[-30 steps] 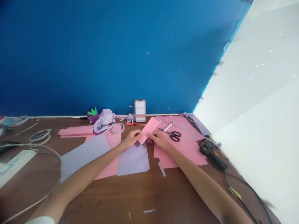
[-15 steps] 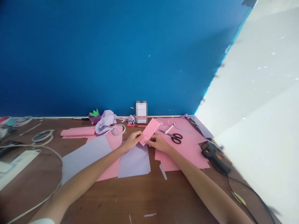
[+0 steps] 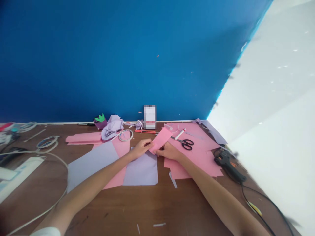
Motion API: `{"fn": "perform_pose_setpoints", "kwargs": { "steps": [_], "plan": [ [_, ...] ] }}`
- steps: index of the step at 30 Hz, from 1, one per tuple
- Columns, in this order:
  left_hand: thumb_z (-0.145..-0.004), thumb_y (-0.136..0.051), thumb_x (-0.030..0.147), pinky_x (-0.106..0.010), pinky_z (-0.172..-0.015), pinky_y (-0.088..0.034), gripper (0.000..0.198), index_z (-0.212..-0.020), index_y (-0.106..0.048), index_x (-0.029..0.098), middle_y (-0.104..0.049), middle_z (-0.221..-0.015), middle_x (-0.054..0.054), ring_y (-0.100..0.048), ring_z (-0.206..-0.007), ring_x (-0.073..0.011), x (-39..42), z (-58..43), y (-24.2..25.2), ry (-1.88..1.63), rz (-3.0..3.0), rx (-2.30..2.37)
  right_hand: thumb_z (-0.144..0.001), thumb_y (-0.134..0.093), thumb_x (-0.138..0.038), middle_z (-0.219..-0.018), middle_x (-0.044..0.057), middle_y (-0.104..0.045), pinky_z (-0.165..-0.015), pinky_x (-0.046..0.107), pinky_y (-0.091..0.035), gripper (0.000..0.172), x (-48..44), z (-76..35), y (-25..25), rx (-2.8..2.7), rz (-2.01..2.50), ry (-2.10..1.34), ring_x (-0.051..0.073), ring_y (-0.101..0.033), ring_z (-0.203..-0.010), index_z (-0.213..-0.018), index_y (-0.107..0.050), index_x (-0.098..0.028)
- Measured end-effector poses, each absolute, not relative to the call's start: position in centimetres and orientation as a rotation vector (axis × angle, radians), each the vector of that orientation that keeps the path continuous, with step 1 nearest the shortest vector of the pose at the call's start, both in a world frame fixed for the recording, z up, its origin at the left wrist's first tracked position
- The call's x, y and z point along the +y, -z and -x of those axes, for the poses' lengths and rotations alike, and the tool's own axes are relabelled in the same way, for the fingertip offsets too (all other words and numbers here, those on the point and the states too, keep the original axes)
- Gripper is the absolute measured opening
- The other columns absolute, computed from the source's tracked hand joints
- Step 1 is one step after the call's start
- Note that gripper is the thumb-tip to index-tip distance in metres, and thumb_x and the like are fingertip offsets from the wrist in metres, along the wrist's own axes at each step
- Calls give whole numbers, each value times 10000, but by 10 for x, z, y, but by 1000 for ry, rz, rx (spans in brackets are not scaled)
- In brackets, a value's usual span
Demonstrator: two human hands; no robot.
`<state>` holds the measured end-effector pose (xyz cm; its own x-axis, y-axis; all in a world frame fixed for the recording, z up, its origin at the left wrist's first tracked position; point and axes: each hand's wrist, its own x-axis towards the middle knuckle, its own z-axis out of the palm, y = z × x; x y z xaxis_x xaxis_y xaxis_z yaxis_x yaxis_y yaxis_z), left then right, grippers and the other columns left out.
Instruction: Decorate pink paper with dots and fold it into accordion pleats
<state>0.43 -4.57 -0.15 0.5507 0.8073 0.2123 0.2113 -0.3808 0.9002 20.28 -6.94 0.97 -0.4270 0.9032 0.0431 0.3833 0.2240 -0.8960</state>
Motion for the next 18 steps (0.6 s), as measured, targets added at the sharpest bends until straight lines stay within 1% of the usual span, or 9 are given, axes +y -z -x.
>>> {"fn": "perform_pose_setpoints", "kwargs": {
  "steps": [3,7,11,13,16,18],
  "plan": [
    [-882,-461,482,-226,-602,-276,384,-678,-429,158,-372,-655,41,-360,-637,-104,-47,-4,0,-827,-1893,851,-752,-677,-436,-632,50,-686,-582,310,-489,249,-69,-203,-6,-1930,1180,-1141,210,-637,-605,-694,-667,-193],
    [-882,-468,485,-224,-605,-278,391,-672,-428,157,-376,-649,40,-364,-639,-105,-46,-4,-1,-837,-1893,853,-741,-687,-437,-695,45,-700,-610,312,-502,247,-66,-205,0,-1923,1147,-1211,216,-651,-663,-773,-656,-195],
    [-881,-476,471,-225,-608,-282,387,-662,-439,153,-392,-647,38,-369,-639,-104,-47,-4,-1,-865,-1900,833,-752,-675,-457,-727,57,-700,-613,316,-496,272,-64,-207,2,-1979,1157,-1196,219,-645,-677,-778,-655,-187],
    [-880,-475,470,-226,-601,-278,390,-656,-443,153,-386,-639,39,-366,-632,-103,-47,-4,0,-871,-1903,843,-774,-651,-468,-771,61,-703,-620,320,-492,289,-63,-208,4,-2001,1164,-1156,226,-644,-709,-826,-660,-184],
    [-879,-472,477,-227,-592,-274,392,-661,-454,152,-391,-638,38,-364,-622,-102,-47,-4,0,-877,-1899,863,-804,-617,-471,-896,64,-703,-673,330,-497,324,-62,-207,7,-2024,1111,-1142,241,-643,-827,-955,-654,-187],
    [-876,-475,482,-226,-589,-274,396,-658,-451,153,-392,-635,38,-363,-618,-100,-47,-4,0,-886,-1894,869,-811,-608,-475,-908,62,-697,-685,332,-499,340,-61,-206,9,-2033,1091,-1136,241,-635,-844,-983,-652,-184]
  ]
}}
